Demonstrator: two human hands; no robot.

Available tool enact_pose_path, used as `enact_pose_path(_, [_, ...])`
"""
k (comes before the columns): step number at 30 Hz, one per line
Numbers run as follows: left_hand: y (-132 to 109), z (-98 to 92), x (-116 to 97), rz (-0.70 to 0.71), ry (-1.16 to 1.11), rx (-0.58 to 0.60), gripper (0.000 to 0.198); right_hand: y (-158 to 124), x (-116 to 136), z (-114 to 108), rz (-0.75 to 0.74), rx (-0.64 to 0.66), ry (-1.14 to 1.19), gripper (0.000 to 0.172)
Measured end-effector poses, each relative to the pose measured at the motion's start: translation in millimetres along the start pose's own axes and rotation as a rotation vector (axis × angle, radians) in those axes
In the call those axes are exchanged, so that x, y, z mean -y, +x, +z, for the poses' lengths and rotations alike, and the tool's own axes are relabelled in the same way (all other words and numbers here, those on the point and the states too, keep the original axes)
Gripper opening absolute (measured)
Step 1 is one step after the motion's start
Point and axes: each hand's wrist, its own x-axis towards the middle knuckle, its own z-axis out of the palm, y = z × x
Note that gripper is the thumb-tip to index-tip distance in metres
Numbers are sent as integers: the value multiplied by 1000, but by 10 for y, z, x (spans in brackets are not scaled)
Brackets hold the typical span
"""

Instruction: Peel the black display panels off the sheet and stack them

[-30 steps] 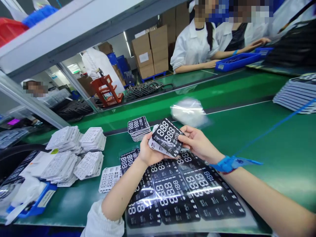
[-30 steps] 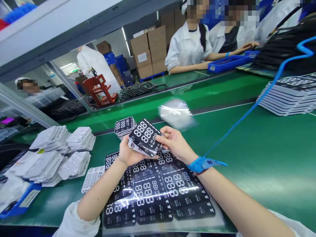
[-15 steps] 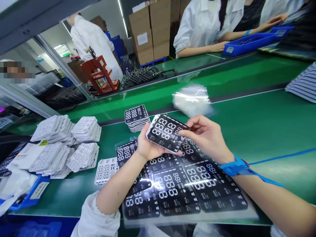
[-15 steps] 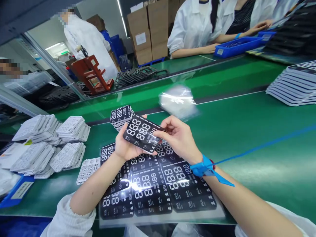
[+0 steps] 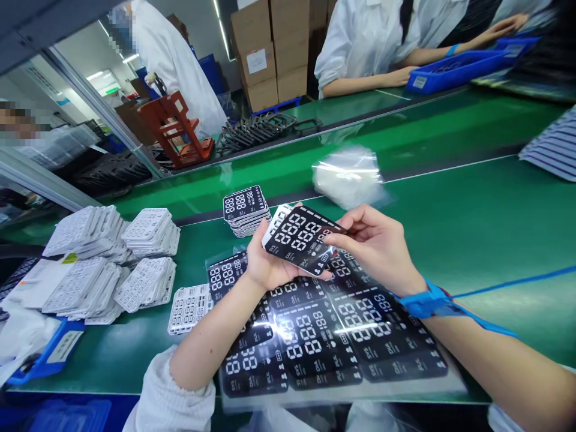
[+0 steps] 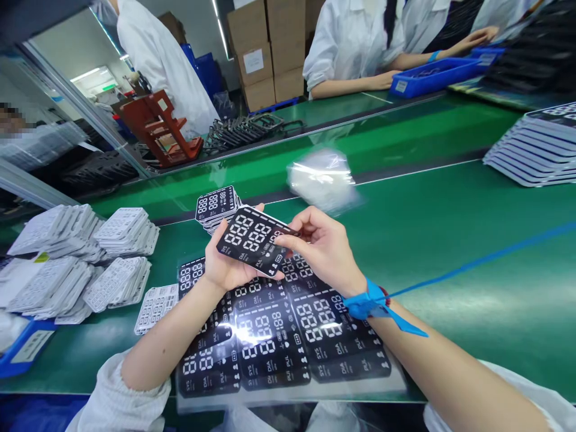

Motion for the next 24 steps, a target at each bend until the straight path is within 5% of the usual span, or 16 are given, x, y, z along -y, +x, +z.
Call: enact_pose_path(24, [-7, 1, -3, -31, -34, -16, 60, -37, -24, -45, 58, 53, -71, 29])
